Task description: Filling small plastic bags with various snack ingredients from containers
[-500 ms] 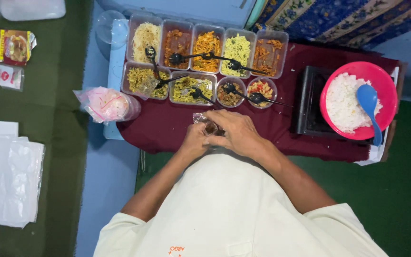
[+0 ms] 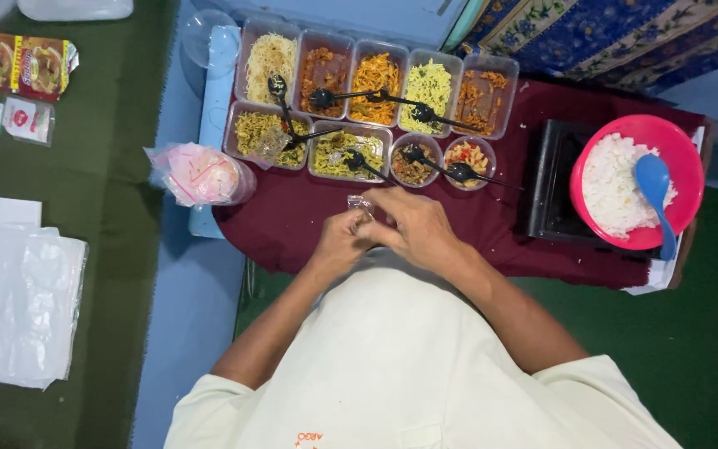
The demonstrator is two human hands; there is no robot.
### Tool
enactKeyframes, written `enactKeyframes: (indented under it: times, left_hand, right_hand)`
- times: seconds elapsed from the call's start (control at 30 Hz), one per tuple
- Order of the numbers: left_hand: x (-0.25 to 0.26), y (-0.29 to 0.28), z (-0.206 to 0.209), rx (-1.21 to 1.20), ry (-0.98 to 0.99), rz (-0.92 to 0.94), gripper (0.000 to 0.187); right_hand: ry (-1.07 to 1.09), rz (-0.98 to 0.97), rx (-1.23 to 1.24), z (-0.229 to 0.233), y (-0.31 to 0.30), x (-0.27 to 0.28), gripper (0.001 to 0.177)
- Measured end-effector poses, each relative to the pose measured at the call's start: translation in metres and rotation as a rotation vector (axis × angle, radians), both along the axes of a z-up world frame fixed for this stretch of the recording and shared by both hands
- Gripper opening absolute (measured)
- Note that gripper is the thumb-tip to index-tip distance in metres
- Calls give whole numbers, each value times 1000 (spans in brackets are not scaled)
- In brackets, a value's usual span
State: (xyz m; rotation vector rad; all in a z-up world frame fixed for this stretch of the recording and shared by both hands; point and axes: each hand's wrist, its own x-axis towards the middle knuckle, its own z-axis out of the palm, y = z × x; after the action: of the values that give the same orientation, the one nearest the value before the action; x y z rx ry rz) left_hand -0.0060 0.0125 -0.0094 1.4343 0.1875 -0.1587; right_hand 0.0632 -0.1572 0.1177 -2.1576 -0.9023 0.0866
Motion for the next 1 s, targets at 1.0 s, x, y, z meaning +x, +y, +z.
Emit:
enactKeyframes:
  times: [1.0]
  left_hand:
    - [-36,124,4,130,86,271,24]
  right_hand:
    - [1153,-1037,713,-145,138,185,16]
